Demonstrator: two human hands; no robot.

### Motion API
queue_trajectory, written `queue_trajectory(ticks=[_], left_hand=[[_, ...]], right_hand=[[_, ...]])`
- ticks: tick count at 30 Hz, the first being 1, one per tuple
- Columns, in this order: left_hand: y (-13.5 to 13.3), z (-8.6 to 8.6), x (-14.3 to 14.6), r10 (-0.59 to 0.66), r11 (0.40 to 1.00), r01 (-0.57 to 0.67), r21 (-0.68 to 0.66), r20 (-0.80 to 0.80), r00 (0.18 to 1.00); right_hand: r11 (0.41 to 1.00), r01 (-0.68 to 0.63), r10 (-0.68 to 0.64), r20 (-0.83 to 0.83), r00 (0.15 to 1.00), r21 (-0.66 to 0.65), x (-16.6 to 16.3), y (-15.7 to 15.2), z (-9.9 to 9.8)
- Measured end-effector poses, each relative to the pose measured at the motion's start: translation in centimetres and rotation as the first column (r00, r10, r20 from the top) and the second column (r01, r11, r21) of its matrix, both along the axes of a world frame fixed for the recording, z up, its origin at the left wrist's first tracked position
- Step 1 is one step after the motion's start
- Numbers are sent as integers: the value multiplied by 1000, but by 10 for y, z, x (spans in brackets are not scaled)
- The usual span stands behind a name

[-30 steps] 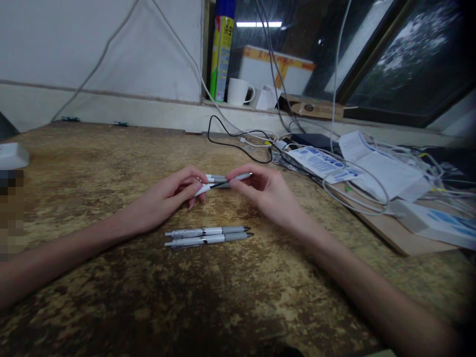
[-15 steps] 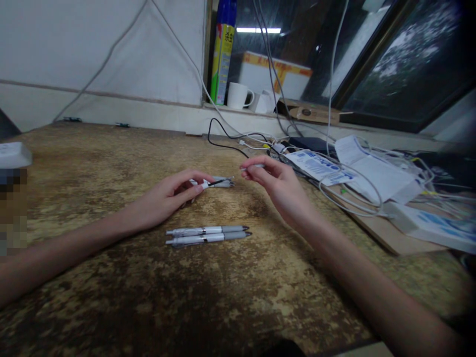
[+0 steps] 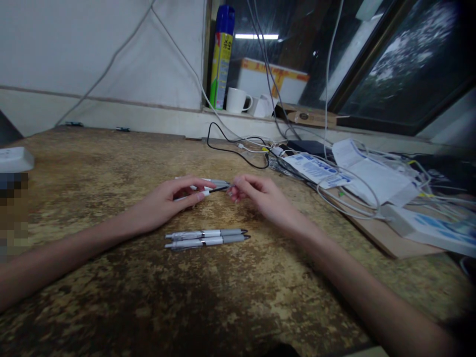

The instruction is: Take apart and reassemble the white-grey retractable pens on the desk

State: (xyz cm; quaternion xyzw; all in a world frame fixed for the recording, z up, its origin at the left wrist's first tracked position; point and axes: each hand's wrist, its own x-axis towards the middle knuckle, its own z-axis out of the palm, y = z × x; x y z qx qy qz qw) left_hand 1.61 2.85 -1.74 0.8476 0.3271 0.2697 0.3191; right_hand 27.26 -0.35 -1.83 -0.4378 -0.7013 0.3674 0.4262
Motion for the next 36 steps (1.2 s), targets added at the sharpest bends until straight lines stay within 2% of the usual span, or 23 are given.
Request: queue_trajectory(ticks=[5,11,18,28,36], left_hand=[[-1,1,1,66,994,-62,-85,42,997],[1,-1,1,108,983,-85,-164,136,985],[2,-1,0,134,978,-104,-181,160,978],[0,1,-1,122,978,-97,-186,130,984],[0,0,0,103,984,-78,-163,154,983]], right_hand=[[994,63,-80,-193,978,-94,6,6,1],[980,171,-193,-285,939,-100,16,10,2],[984,132,-170,-390,905,-122,18,9,3],[986,50,-109,-383,917,-160,11,8,6],[992,67,-91,-222,971,-110,11,7,1]])
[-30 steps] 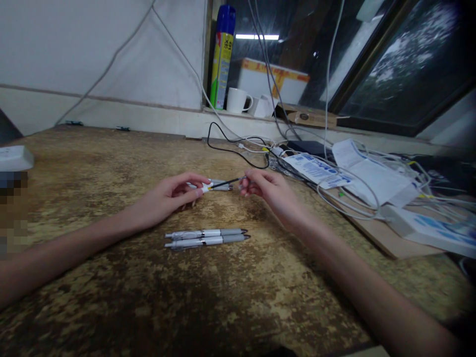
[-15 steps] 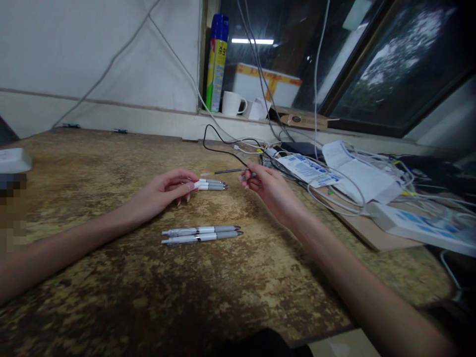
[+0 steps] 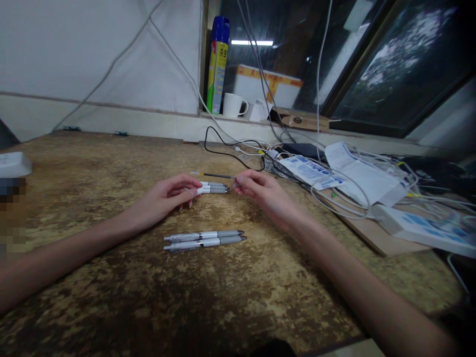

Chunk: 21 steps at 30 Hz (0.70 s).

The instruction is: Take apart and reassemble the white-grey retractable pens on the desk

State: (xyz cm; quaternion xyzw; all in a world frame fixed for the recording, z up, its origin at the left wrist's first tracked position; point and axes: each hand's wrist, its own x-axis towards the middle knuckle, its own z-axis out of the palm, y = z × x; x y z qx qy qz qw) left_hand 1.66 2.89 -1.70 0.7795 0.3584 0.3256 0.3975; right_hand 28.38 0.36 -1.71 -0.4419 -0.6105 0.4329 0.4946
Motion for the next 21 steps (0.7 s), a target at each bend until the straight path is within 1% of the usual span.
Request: queue_trajectory(ticks=[3,7,14,19,21], left_hand=[[0,-1,0,8,1000,-9,-19,-8,1000],[0,-1,0,8,999,-8,-37,2,1000],[-2,3,1,-8,1000,8,5,-31,999],[-2,3,0,-9,1000,9,-6,-34,999],[-2,3,0,-9,1000,9,-7,-36,999]], right_hand=[[999,6,-8,62,998,32,1,-1,1],[999,28,-32,104,994,39,1,-1,3],[998,48,-52,120,991,35,1,-1,2],[997,68,-70,118,991,28,1,0,2],[998,64,-66,93,993,24,0,0,2]])
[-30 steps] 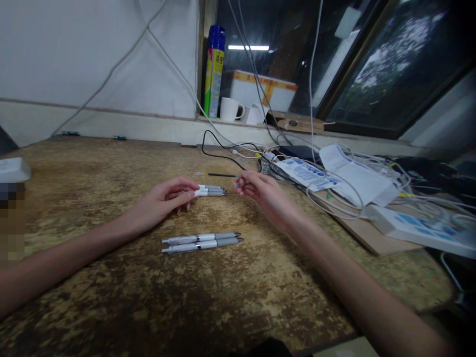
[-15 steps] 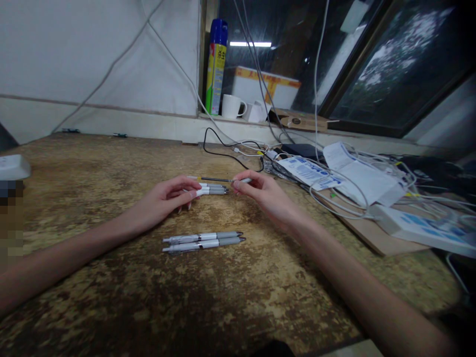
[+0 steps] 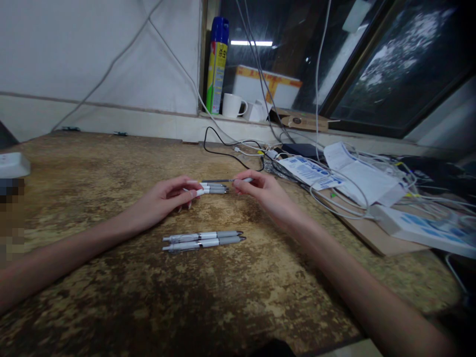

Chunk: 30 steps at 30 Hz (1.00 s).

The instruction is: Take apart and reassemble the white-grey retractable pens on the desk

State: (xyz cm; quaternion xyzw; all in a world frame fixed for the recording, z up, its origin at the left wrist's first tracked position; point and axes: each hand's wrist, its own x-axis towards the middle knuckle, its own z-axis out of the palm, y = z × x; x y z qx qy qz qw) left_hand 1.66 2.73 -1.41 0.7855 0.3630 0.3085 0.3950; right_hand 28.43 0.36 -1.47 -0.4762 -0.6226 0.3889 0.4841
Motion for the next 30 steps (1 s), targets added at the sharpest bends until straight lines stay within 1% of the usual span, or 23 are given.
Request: queue_trajectory(ticks=[5,10,21,30], left_hand=[[1,-1,-1,2,1000,-2,2,-8,1000],[1,-1,0,-5,1000,5,-1,-1,1000],[3,-4,-2,-16,1000,17,-26,28,999],[3,-3,-2,-15,999,16,-42,40,999]], right_hand=[[997,-44,38,-95,995,-61,1,2,-3],[995,-16,7,-96,995,-98,2,2,-5],[993,16,-33,-143,989,-120,2,1,-2],[993,10,-31,-177,984,-116,2,1,-1]])
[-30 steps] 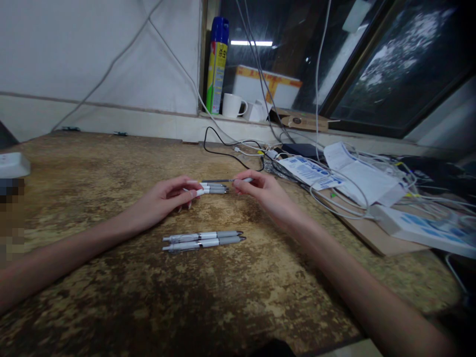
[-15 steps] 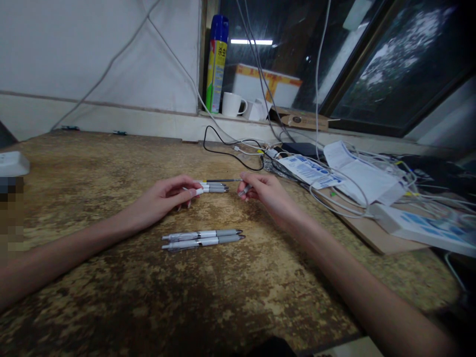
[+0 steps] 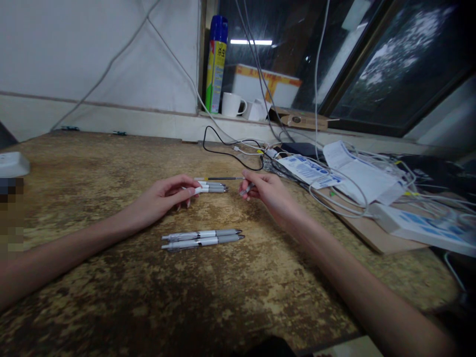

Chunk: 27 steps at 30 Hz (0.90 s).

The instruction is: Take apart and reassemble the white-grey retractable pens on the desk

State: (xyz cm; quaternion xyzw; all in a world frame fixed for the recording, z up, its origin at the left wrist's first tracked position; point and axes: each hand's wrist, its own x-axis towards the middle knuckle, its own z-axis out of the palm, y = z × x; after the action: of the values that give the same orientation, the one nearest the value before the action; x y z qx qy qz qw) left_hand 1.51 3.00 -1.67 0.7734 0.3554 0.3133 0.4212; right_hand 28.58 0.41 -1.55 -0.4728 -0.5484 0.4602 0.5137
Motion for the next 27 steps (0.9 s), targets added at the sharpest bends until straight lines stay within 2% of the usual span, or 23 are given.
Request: queue_trajectory(ticks=[3,8,20,24,27], left_hand=[[-1,1,1,35,999,-34,-27,39,999],[-2,3,1,168,985,-162,-54,135,976],[1,-1,-2,110,993,-105,-51,125,986],[-3,2,0,117,993,-116,-24,76,990],[-6,4,1,63,998,-62,15,-21,998]], right_hand=[[999,-28,28,-15,999,22,1,0,0],[996,-66,66,0,998,64,2,0,0],[996,-59,59,-2,998,65,3,-1,1],[995,-43,32,123,992,88,3,0,2],[976,-39,-38,345,938,212,1,-2,3]])
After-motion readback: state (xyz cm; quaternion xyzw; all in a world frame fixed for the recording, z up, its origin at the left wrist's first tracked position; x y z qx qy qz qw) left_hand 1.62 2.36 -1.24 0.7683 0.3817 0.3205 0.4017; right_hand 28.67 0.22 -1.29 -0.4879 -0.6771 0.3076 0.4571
